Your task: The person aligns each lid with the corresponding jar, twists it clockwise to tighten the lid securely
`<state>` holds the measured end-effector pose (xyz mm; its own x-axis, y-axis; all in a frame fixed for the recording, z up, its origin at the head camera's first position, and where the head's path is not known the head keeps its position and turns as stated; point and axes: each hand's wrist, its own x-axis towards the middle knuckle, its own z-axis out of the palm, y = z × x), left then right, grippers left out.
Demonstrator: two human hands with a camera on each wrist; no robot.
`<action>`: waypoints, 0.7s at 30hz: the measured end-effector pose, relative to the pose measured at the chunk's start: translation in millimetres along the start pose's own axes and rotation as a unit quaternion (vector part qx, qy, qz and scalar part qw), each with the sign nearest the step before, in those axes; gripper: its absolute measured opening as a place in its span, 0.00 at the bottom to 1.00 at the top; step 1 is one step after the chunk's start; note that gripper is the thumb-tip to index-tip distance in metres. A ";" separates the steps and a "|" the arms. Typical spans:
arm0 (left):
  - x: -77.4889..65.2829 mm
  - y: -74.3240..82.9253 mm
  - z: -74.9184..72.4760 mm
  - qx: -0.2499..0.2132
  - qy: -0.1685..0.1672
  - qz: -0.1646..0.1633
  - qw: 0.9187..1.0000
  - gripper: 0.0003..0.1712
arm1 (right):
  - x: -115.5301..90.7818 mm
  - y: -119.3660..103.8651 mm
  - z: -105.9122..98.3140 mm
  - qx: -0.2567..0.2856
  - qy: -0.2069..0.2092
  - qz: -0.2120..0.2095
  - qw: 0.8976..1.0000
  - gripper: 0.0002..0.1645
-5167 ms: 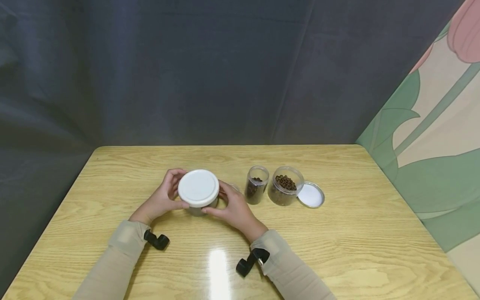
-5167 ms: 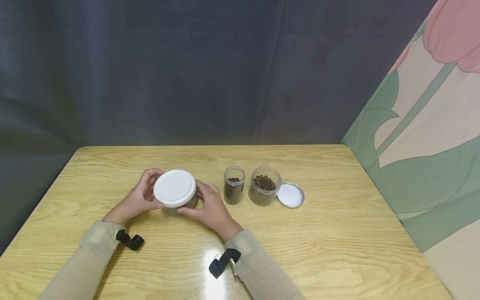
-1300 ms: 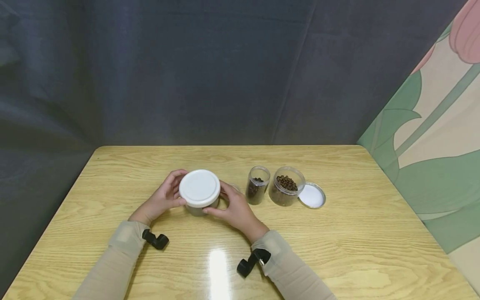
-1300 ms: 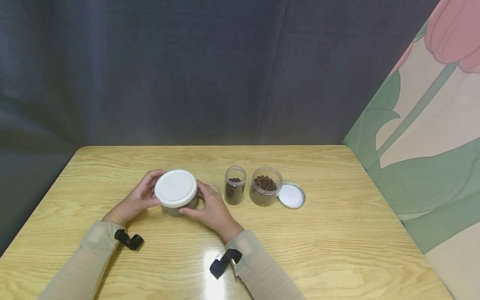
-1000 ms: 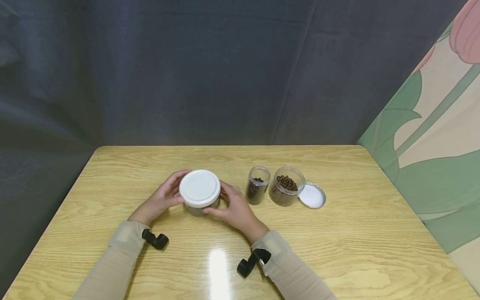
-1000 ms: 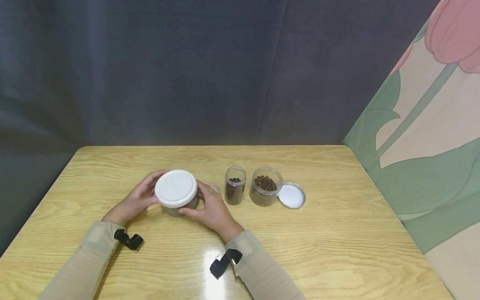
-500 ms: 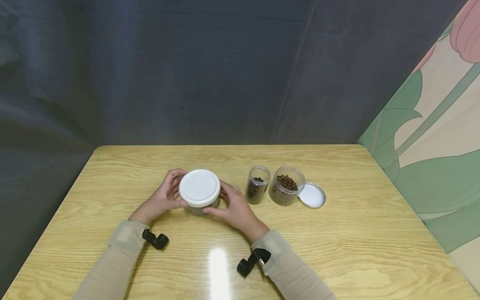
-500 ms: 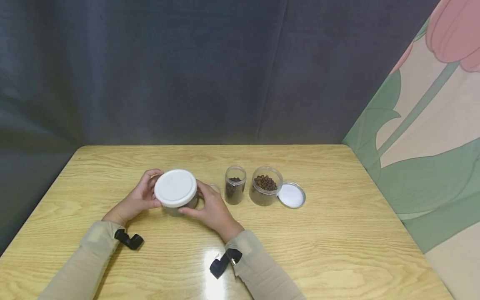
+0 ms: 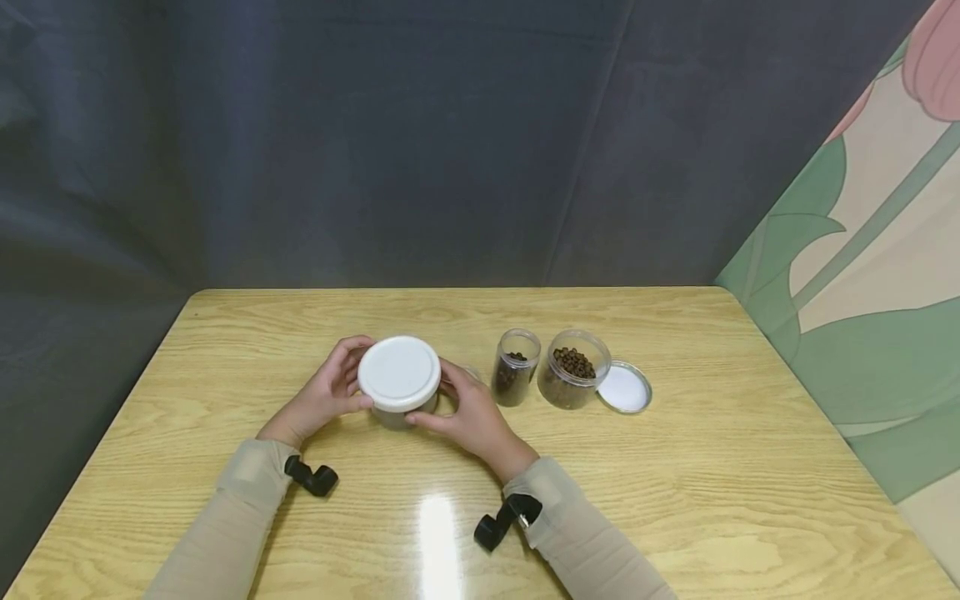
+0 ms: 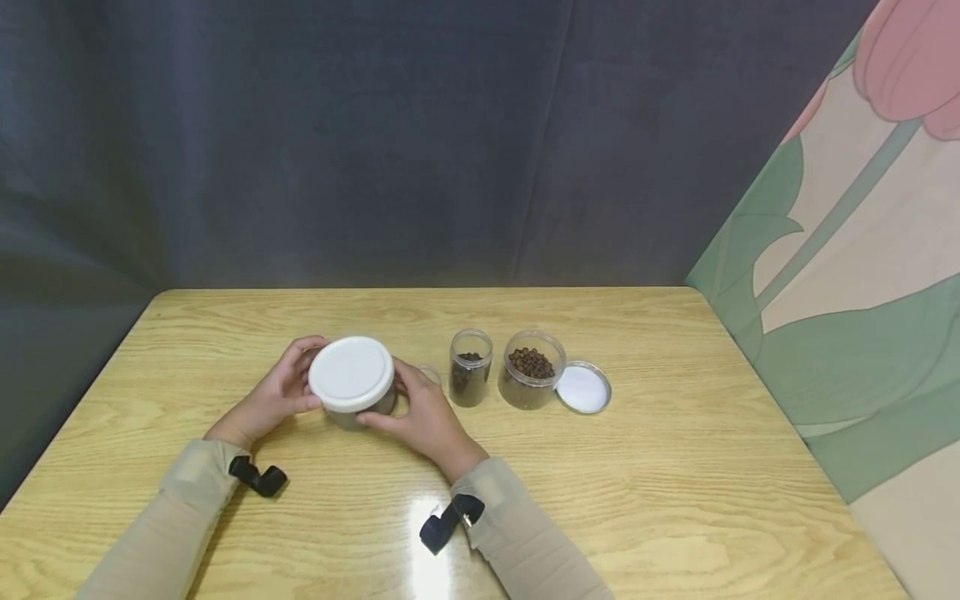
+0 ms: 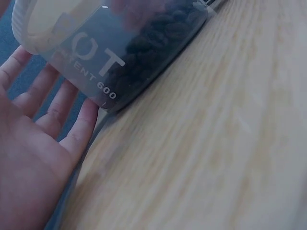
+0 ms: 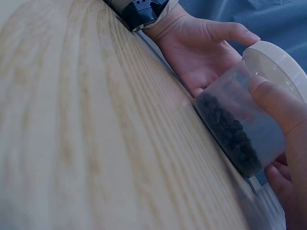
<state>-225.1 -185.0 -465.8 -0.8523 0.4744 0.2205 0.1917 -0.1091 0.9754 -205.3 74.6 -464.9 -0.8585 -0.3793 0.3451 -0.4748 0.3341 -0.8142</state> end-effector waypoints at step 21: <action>-0.5 2.5 -1.3 0.015 0.005 0.013 1.000 0.45 | -0.3 -1.4 -0.1 0.005 -0.005 0.003 1.000 0.53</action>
<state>-224.9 -186.7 -463.4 -0.8518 0.4625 0.2462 0.2287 -0.0944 0.9689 -204.4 74.3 -463.7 -0.8591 -0.3856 0.3366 -0.4684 0.3275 -0.8206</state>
